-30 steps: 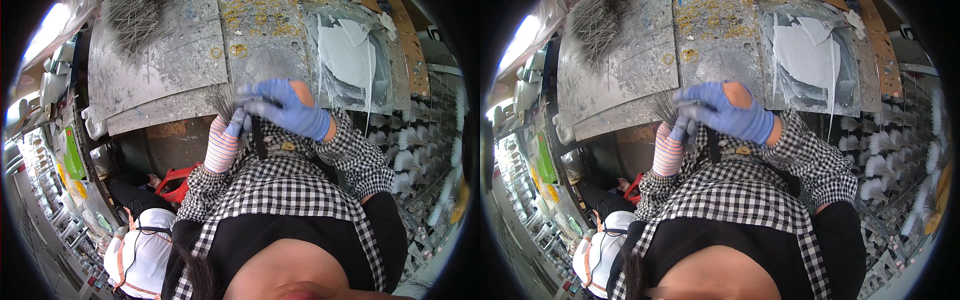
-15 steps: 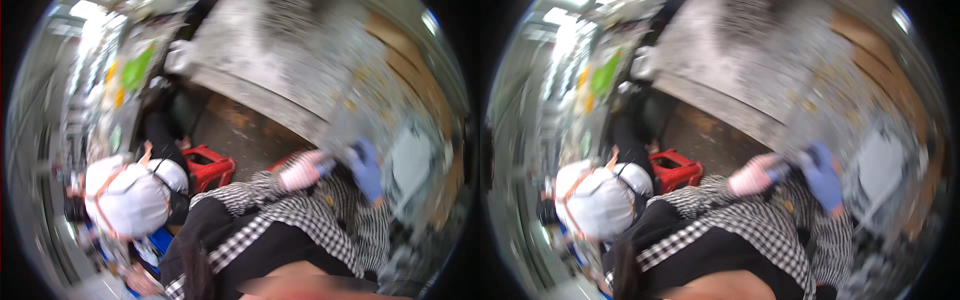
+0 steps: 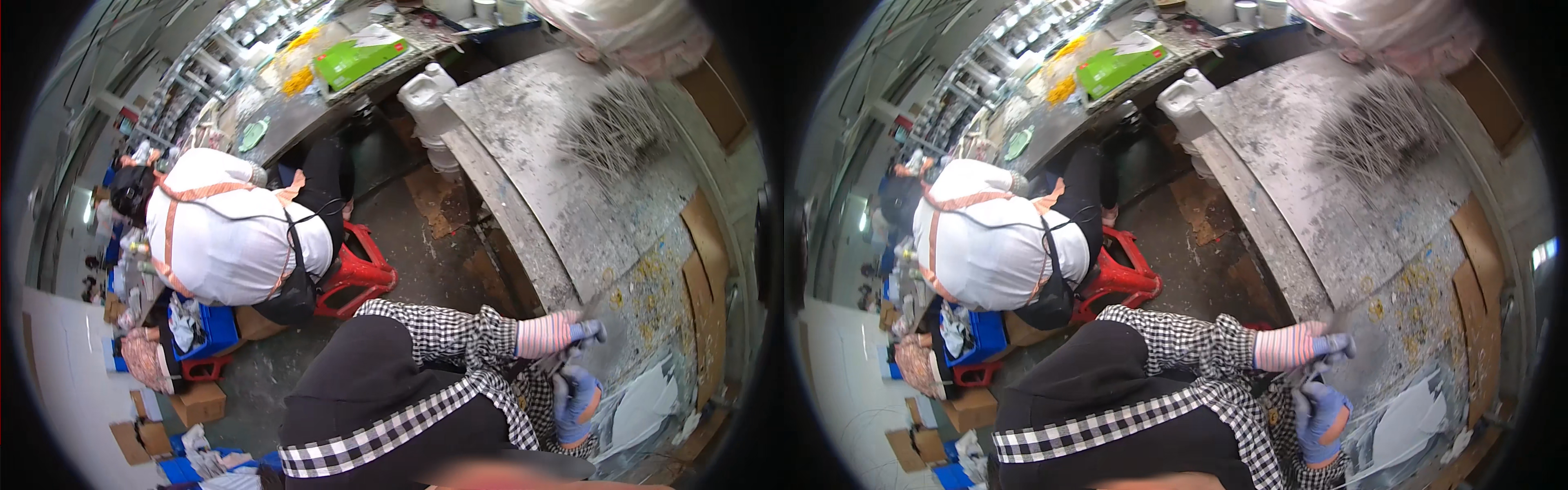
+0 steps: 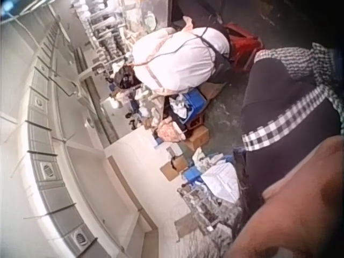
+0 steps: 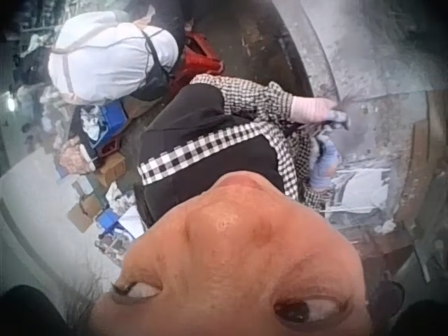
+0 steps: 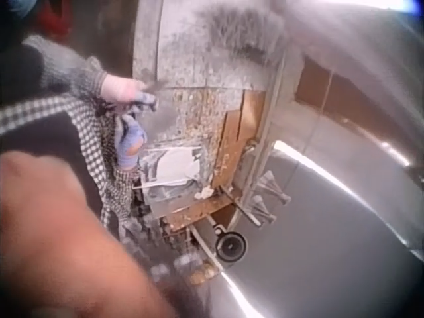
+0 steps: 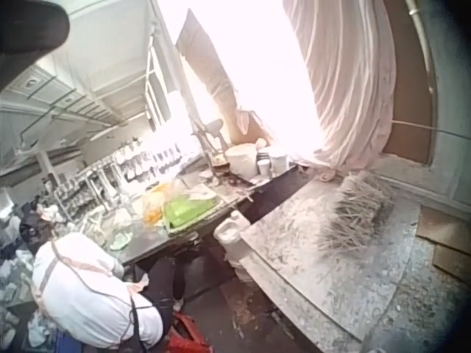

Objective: The person is bundles together long grey bristles, secures them with a band, and dips the end into a white liquid adhesive/sealant to assemble industrial brushes.

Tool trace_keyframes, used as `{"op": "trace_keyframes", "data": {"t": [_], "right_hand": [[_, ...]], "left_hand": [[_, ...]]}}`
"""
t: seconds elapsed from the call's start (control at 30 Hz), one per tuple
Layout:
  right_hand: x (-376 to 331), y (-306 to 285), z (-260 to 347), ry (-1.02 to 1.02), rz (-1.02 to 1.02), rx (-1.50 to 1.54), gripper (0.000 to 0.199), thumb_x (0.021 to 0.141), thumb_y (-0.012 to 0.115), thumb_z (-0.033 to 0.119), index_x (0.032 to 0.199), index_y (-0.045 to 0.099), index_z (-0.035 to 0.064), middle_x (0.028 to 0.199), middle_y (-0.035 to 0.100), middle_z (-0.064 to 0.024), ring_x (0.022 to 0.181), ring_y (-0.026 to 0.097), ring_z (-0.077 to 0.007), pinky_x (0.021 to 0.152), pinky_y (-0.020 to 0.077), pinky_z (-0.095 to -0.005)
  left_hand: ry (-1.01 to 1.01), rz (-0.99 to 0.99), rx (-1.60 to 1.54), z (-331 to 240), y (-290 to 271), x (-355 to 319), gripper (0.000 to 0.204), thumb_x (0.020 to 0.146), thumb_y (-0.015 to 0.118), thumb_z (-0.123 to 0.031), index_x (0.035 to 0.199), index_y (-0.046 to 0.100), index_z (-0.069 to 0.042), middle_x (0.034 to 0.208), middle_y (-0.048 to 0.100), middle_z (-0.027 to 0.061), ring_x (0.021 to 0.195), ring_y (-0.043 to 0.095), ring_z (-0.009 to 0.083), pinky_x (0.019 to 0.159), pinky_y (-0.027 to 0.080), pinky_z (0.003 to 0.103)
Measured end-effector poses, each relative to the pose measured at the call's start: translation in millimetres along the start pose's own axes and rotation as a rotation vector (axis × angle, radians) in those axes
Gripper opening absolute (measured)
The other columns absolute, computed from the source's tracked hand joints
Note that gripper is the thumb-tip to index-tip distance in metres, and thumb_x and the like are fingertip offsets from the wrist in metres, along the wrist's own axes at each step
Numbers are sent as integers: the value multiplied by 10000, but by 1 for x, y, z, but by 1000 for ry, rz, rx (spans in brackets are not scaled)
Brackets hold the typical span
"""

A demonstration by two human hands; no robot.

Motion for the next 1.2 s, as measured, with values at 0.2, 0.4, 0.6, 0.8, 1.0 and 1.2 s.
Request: {"op": "trace_keyframes", "data": {"t": [0.2,0.4,0.6,0.8,1.0,1.2], "right_hand": [[-25,-30,-51,705,-688,556,344,1040,502,340,1145,608,30,951,592,-53,795,599,-151,591,425,-243],[19,8,-63,507,-361,139,230,946,600,208,1110,605,48,1032,637,-82,900,616,-225,781,501,-366],[12,-12,-61,492,-420,311,320,940,584,250,1180,602,39,1069,642,-110,1001,640,-253,879,502,-359],[19,16,-41,434,258,494,316,952,593,253,1194,650,57,1072,694,-128,1033,662,-252,946,513,-372],[81,-86,-131,288,-73,-286,255,908,615,173,1138,656,72,1012,682,-124,948,662,-265,849,534,-355],[96,-79,-222,-26,21,-872,210,904,552,118,1084,655,89,913,650,-117,871,645,-290,781,532,-389]], "left_hand": [[214,83,512,-5,2,4,379,1050,486,-291,1234,588,24,1024,691,135,941,650,201,868,523,336],[162,-2,398,56,-17,-17,461,1063,488,-269,1443,410,-18,1101,592,53,970,558,88,812,493,273],[-256,181,25,74,8,-38,443,1066,481,-276,1430,426,-29,920,583,23,753,518,75,673,464,244],[67,336,505,84,-4,-39,310,1056,480,-217,1294,496,-18,859,609,46,737,586,120,687,504,250],[-263,-43,146,27,-11,-12,246,1048,526,-272,1149,592,-57,641,428,-71,532,400,32,480,333,194],[462,-206,1475,-90,-19,67,362,827,722,-162,1171,652,-73,933,691,202,834,677,375,722,548,434]]}}
Point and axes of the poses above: each hand's wrist, its own x-axis towards the middle knuckle, its own y-axis out of the palm, z = x × y, the point moved 6 cm from there along x, towards the middle knuckle
